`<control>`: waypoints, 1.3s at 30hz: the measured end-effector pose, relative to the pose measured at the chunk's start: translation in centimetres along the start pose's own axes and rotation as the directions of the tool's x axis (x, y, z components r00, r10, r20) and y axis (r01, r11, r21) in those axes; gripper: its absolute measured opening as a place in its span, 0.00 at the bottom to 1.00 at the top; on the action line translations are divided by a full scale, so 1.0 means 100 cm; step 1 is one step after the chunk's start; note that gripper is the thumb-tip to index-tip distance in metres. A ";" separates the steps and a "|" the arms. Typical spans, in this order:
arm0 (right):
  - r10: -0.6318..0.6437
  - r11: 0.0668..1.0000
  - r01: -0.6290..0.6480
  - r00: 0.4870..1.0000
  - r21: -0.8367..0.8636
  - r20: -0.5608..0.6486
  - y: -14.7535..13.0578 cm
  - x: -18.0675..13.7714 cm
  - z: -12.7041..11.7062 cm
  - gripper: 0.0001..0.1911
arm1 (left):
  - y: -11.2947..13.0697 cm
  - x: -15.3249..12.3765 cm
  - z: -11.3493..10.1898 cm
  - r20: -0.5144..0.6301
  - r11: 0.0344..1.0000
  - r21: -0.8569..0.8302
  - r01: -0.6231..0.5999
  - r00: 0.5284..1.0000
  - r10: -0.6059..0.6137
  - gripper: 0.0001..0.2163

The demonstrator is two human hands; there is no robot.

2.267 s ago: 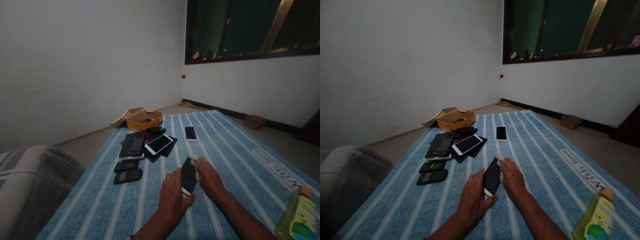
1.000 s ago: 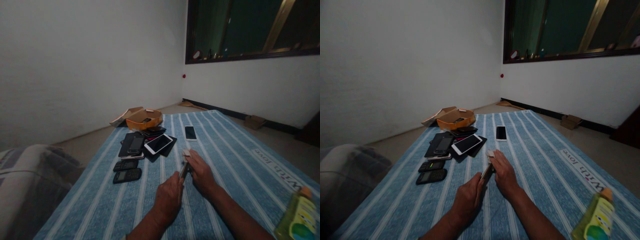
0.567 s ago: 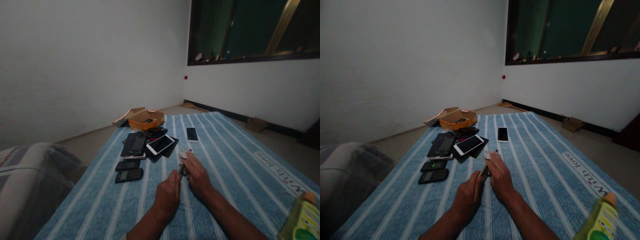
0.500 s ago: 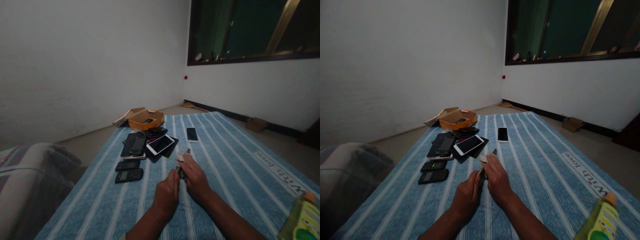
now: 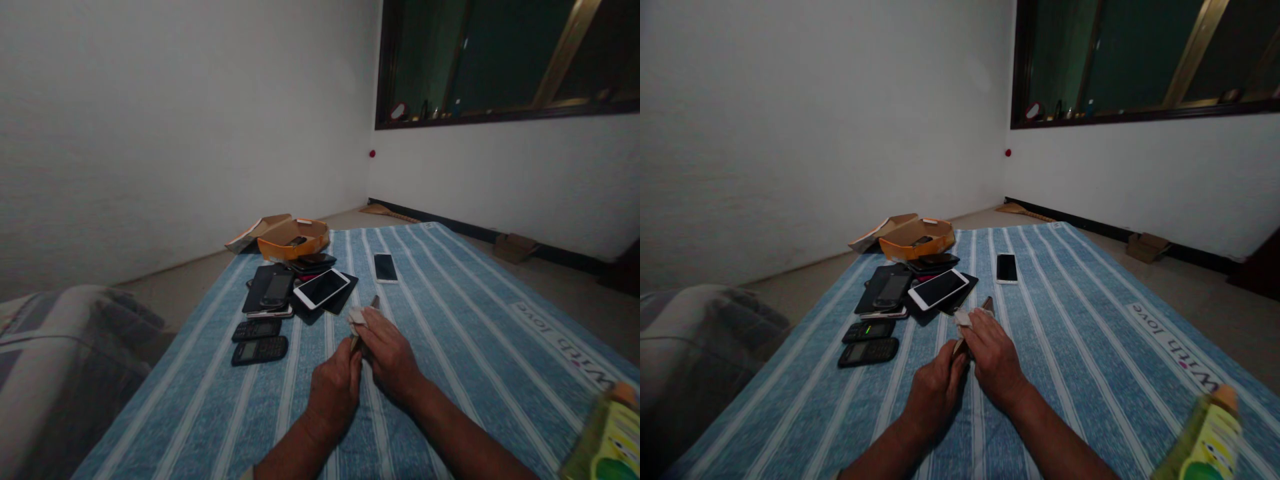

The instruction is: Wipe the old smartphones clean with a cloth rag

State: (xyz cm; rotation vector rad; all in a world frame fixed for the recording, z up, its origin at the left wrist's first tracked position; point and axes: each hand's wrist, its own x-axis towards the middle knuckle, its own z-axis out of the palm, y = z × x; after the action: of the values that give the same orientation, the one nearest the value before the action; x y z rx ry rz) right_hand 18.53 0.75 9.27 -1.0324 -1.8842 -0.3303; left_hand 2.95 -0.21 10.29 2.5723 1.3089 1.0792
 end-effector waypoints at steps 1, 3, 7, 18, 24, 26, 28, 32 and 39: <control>0.017 1.000 -0.017 1.000 -0.009 -0.003 0.006 0.001 0.001 0.23 | 0.001 0.000 0.000 0.014 1.000 0.010 0.004 1.000 -0.004 0.09; 0.063 0.998 -0.063 0.998 -0.028 -0.010 0.017 0.002 0.003 0.23 | 0.002 0.000 -0.001 0.031 0.999 0.034 0.002 1.000 -0.003 0.09; 0.138 0.990 -0.138 0.990 -0.006 -0.012 0.033 0.004 0.006 0.28 | 0.002 0.000 -0.002 0.037 0.998 0.055 0.008 0.999 -0.010 0.08; 0.030 0.999 -0.030 0.999 0.021 -0.015 -0.007 -0.003 -0.001 0.22 | 0.003 0.001 -0.004 0.010 0.994 -0.085 0.065 0.998 -0.065 0.10; -0.016 0.999 0.014 0.999 0.033 0.044 -0.017 0.001 0.001 0.22 | 0.000 0.003 -0.005 0.028 0.981 -0.129 0.146 0.989 -0.144 0.07; 0.004 1.000 -0.005 0.999 0.025 0.038 -0.008 0.003 0.002 0.24 | -0.001 0.002 -0.005 0.064 0.973 -0.149 0.177 0.983 -0.169 0.06; 0.054 0.998 -0.054 0.998 0.013 0.014 0.007 0.005 0.004 0.26 | -0.002 0.002 -0.006 0.108 0.963 -0.162 0.215 0.974 -0.199 0.06; 0.176 0.984 -0.176 0.984 0.037 0.005 0.035 0.007 0.003 0.25 | -0.001 0.003 -0.006 0.148 0.953 -0.133 0.271 0.957 -0.251 0.06; 0.189 0.979 -0.190 0.982 0.080 0.021 0.033 0.011 0.000 0.26 | 0.000 0.005 -0.008 0.138 0.936 -0.172 0.307 0.948 -0.286 0.10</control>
State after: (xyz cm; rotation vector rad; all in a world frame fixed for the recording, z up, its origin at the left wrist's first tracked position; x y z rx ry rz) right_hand 20.83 3.32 9.62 -1.1499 -1.7791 -0.1347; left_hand 2.69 0.01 11.16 2.1741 1.4295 0.9397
